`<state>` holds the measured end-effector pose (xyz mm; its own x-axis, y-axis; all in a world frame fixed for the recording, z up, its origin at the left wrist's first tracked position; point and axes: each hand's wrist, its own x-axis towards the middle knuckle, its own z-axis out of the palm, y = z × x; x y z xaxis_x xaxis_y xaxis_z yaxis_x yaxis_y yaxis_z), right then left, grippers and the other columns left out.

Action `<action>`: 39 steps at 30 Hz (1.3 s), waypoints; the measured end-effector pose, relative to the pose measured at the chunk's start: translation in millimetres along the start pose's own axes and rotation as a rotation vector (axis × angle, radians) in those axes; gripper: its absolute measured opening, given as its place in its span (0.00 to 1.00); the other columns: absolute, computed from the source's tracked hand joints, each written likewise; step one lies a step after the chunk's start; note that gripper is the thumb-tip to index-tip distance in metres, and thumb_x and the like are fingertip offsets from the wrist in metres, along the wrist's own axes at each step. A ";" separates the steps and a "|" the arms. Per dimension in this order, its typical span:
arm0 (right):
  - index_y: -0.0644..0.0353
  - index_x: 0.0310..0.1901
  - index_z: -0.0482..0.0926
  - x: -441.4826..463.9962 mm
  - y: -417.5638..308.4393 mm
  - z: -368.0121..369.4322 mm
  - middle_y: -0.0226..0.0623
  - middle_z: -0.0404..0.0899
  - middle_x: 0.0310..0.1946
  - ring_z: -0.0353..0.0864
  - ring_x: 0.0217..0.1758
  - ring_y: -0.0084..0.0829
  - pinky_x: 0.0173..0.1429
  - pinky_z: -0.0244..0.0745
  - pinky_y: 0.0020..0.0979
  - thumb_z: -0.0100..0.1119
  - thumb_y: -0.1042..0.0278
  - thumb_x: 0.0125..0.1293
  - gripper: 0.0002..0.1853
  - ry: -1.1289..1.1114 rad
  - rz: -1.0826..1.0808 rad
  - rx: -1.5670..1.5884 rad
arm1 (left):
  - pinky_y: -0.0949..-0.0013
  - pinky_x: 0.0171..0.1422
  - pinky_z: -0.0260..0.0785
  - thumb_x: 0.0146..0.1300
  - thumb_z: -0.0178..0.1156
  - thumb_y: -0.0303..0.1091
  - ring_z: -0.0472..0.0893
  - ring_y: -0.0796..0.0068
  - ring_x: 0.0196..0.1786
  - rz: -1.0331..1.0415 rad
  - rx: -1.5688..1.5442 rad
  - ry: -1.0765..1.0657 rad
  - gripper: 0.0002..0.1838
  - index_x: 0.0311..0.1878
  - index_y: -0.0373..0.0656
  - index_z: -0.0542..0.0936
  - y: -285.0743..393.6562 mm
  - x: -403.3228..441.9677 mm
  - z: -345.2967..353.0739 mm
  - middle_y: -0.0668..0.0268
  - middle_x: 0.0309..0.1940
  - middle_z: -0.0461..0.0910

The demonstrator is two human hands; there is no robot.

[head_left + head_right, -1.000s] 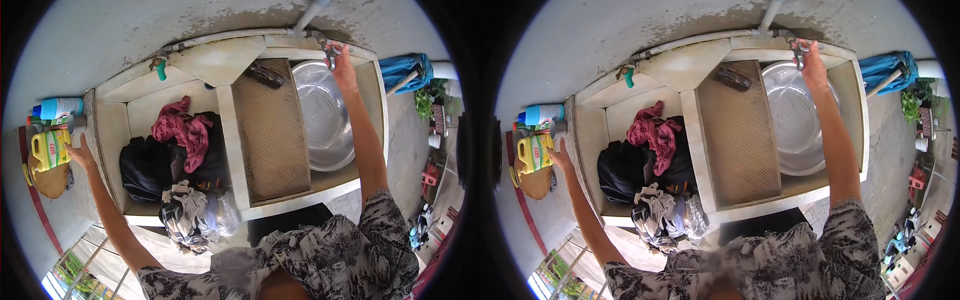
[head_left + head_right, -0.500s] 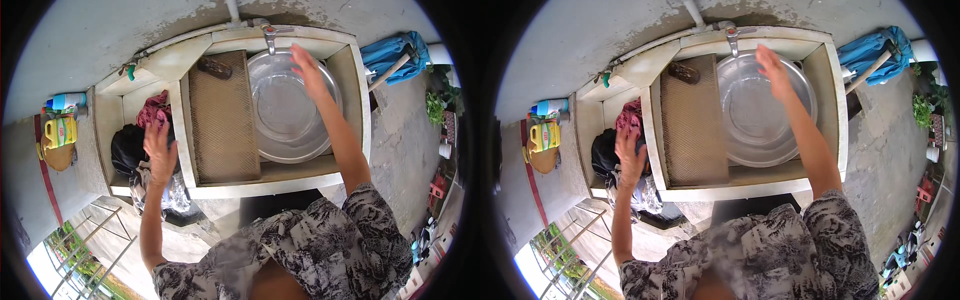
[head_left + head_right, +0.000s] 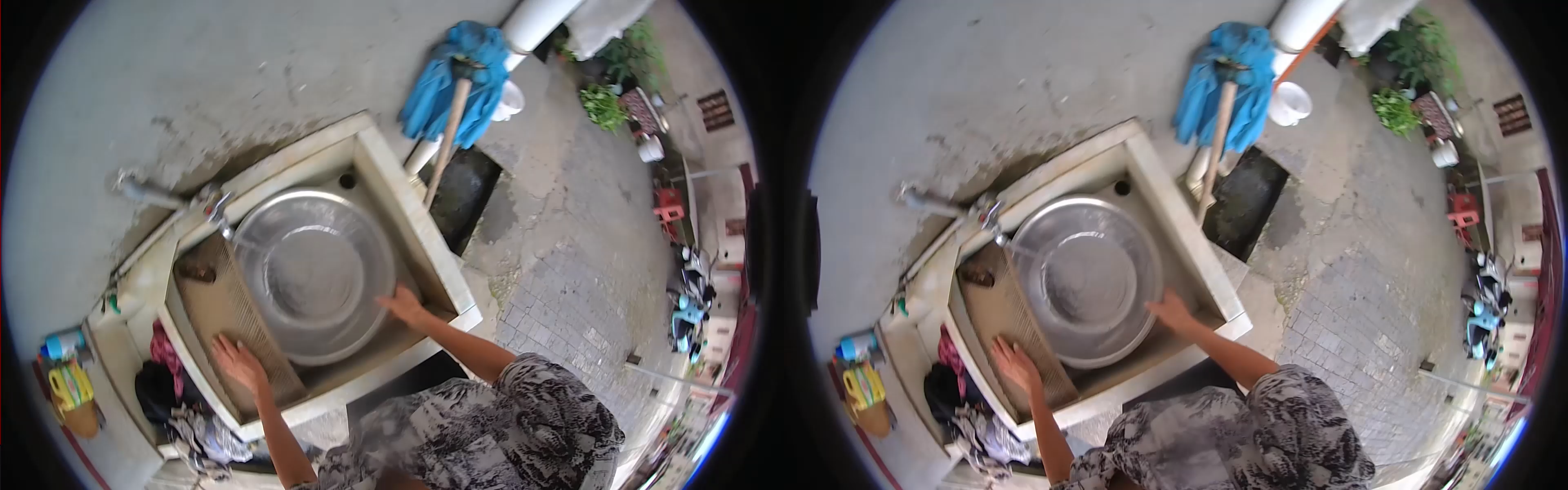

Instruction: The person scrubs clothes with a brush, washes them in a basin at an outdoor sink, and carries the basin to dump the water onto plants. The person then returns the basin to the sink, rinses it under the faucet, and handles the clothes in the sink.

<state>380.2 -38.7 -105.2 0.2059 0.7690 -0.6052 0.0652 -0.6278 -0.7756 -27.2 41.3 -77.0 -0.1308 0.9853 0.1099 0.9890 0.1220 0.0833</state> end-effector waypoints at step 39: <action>0.57 0.73 0.48 -23.6 -93.2 -2.8 0.60 0.41 0.74 0.52 0.72 0.64 0.73 0.56 0.49 0.63 0.62 0.58 0.45 0.320 -0.236 -0.637 | 0.52 0.71 0.57 0.75 0.43 0.49 0.63 0.59 0.72 -0.105 0.147 0.028 0.27 0.72 0.50 0.64 3.5 1.5 9.7 0.61 0.72 0.62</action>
<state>372.0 1.3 -18.1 0.3838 0.8804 -0.2785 0.6754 -0.4733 -0.5655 -23.2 44.4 -86.2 -0.2338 0.9627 0.1360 0.9690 0.2423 -0.0493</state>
